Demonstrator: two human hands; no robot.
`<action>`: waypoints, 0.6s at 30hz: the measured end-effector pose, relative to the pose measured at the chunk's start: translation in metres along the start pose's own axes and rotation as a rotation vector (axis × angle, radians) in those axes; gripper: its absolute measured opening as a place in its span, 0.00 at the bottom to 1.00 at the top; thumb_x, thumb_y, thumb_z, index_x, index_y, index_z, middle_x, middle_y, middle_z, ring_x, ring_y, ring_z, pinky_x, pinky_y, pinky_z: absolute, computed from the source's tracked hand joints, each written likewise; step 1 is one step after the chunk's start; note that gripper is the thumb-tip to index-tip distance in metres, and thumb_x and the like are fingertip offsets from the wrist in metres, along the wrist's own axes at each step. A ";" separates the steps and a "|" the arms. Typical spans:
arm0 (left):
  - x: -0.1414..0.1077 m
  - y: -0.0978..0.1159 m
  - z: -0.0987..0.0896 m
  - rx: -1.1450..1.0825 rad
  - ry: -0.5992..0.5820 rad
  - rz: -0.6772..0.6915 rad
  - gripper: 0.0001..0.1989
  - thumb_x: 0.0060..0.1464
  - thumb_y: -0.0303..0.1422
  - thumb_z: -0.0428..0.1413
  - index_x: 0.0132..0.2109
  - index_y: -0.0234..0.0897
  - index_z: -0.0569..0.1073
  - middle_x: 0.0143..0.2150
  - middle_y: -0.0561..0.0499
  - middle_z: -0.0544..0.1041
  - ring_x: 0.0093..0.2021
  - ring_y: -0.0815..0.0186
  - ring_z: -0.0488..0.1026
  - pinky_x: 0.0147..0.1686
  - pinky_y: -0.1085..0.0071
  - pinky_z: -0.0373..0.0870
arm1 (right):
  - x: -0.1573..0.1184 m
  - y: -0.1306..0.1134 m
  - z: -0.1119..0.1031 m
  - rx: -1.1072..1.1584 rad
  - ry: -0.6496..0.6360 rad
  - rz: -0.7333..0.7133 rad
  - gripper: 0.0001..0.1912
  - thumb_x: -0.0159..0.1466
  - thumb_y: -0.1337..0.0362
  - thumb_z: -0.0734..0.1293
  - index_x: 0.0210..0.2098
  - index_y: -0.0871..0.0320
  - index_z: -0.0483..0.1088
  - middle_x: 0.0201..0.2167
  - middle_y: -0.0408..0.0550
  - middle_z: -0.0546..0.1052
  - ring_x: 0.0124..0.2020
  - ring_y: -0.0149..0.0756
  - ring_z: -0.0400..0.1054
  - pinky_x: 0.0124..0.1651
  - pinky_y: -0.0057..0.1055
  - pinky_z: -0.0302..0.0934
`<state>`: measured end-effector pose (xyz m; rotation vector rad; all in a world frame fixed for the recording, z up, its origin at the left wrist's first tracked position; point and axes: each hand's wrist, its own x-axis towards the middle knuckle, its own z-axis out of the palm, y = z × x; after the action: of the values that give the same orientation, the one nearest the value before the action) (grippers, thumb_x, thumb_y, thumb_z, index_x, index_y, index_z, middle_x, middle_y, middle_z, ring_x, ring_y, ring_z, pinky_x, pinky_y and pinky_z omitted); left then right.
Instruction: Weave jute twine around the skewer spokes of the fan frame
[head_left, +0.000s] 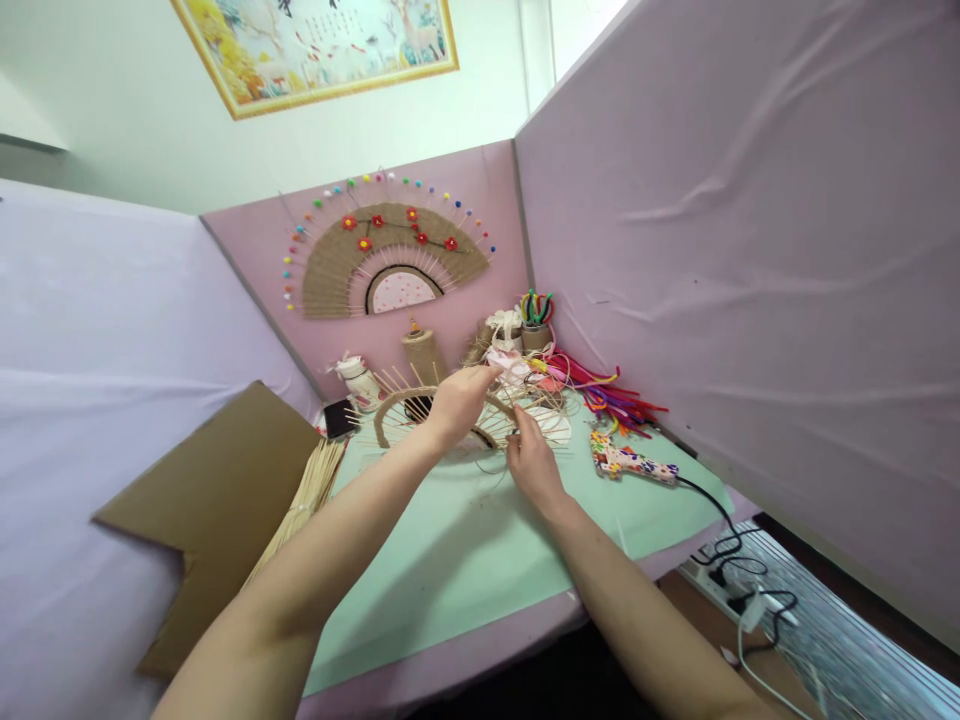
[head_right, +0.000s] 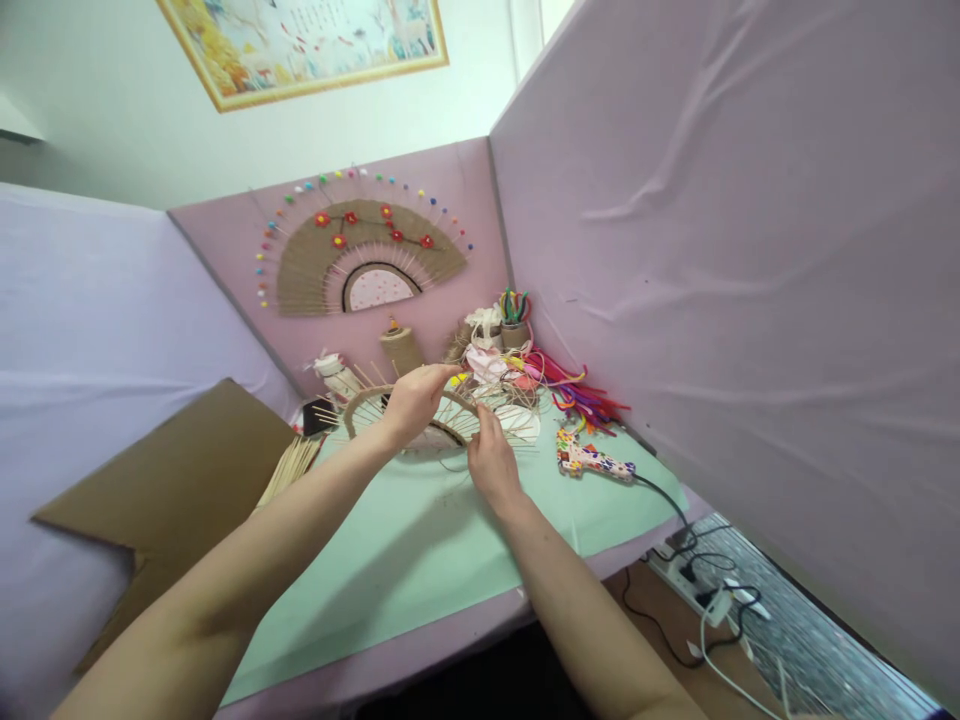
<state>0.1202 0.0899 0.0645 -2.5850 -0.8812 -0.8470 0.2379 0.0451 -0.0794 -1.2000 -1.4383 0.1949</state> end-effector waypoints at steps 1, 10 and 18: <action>0.004 0.001 -0.003 0.048 -0.046 0.037 0.15 0.60 0.24 0.47 0.49 0.38 0.73 0.47 0.46 0.79 0.46 0.65 0.76 0.47 0.69 0.70 | 0.000 0.000 0.000 0.001 0.000 -0.007 0.31 0.62 0.73 0.54 0.65 0.61 0.54 0.59 0.58 0.65 0.62 0.41 0.58 0.63 0.45 0.56; 0.043 0.018 -0.031 0.273 -0.246 -0.267 0.12 0.58 0.31 0.49 0.39 0.39 0.77 0.40 0.44 0.79 0.42 0.59 0.75 0.40 0.67 0.68 | 0.000 -0.002 0.000 -0.018 -0.025 -0.017 0.30 0.63 0.72 0.53 0.65 0.61 0.52 0.59 0.59 0.65 0.62 0.42 0.58 0.62 0.47 0.57; 0.065 0.006 -0.040 0.115 -0.349 -0.447 0.11 0.49 0.29 0.55 0.37 0.37 0.81 0.36 0.44 0.81 0.40 0.60 0.76 0.43 0.69 0.68 | -0.001 -0.006 -0.001 -0.055 -0.053 0.006 0.31 0.63 0.71 0.53 0.66 0.62 0.51 0.61 0.59 0.63 0.63 0.44 0.57 0.61 0.46 0.59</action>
<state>0.1485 0.0982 0.1355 -2.5087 -1.5984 -0.4239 0.2352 0.0410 -0.0749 -1.2528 -1.4944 0.1934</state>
